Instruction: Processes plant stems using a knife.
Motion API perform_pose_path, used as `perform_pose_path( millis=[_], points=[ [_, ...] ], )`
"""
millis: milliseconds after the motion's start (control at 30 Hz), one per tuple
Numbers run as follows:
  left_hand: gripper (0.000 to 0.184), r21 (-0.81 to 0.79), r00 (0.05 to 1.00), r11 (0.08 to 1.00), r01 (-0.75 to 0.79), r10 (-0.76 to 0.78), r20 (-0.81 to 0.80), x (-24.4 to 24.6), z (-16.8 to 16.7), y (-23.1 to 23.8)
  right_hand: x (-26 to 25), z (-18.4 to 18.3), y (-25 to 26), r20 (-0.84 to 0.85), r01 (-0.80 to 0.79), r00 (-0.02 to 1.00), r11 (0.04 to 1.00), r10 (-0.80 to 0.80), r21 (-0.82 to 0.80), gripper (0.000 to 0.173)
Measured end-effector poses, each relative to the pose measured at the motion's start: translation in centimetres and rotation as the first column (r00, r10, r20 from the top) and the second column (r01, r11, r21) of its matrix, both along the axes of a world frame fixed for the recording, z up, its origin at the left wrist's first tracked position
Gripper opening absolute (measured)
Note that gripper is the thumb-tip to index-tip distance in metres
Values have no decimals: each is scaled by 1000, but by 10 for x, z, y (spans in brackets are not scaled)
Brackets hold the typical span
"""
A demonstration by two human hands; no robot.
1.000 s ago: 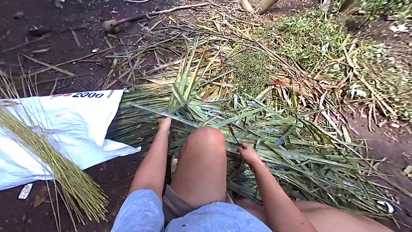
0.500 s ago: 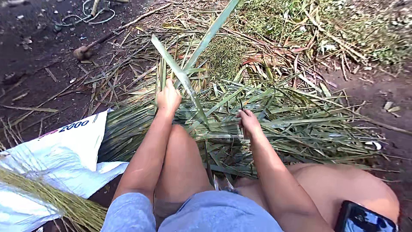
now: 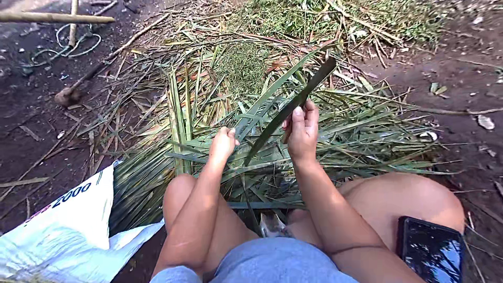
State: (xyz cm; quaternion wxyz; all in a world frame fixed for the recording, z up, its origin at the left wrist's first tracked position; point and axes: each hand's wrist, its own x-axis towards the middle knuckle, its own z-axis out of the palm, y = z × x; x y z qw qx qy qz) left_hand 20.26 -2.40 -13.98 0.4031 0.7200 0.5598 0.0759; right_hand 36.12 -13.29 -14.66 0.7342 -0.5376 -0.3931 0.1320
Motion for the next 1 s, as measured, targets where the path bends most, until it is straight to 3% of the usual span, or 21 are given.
perform_pose_path(
  millis=[100, 167, 233, 367, 467, 533, 600, 633, 733, 800, 867, 933, 1000],
  points=[
    [42, -62, 984, 993, 103, -111, -141, -2, -6, 2, -8, 14, -7, 55, 69, 996, 994, -74, 90, 40],
    [45, -105, 949, 981, 161, -183, -257, 2, -8, 7, -8, 29, -14, 5, 93, 995, 984, -95, 152, 40],
    [45, -92, 935, 985, 148, -170, -312, 7, -7, 10, 0, 43, -23, 20, 132, 990, 977, -138, 168, 39],
    [44, 135, 990, 991, 17, 2, -140, 2, 9, 3, 27, 66, -46, -52, 238, 971, 952, -232, 191, 32],
    [38, 195, 983, 977, -90, 56, 175, -2, 8, -5, 34, 67, -48, 1, 190, 982, 980, -190, 65, 40],
    [37, -1, 968, 1000, -19, 19, 252, -3, 4, -9, 31, 52, -39, 128, 86, 989, 993, -75, -86, 45],
    [35, -185, 984, 982, 36, -3, 179, 0, 0, -12, 19, 34, -24, 241, -17, 966, 952, 95, -306, 45],
    [34, -227, 993, 973, 46, -19, 118, 3, 0, -12, 11, 25, -16, 240, -90, 948, 899, 209, -429, 41],
    [34, -259, 999, 966, 21, -9, 47, 5, -6, -10, -11, -6, 10, 49, -283, 883, 612, 468, -739, 31],
    [34, -229, 994, 972, -47, 68, 83, 4, -11, -9, -26, -24, 21, -39, -334, 866, 519, 498, -787, 31],
    [35, -210, 987, 974, -82, 108, 117, 1, -11, -10, -40, -27, 24, -18, -305, 869, 506, 495, -806, 33],
    [35, -225, 974, 967, -118, 156, 162, 0, -7, -13, -47, -28, 25, 34, -261, 875, 529, 484, -807, 35],
    [33, -254, 942, 953, -164, 228, 245, 0, -5, -16, -49, -39, 24, 134, -210, 878, 620, 460, -756, 34]
  ],
)
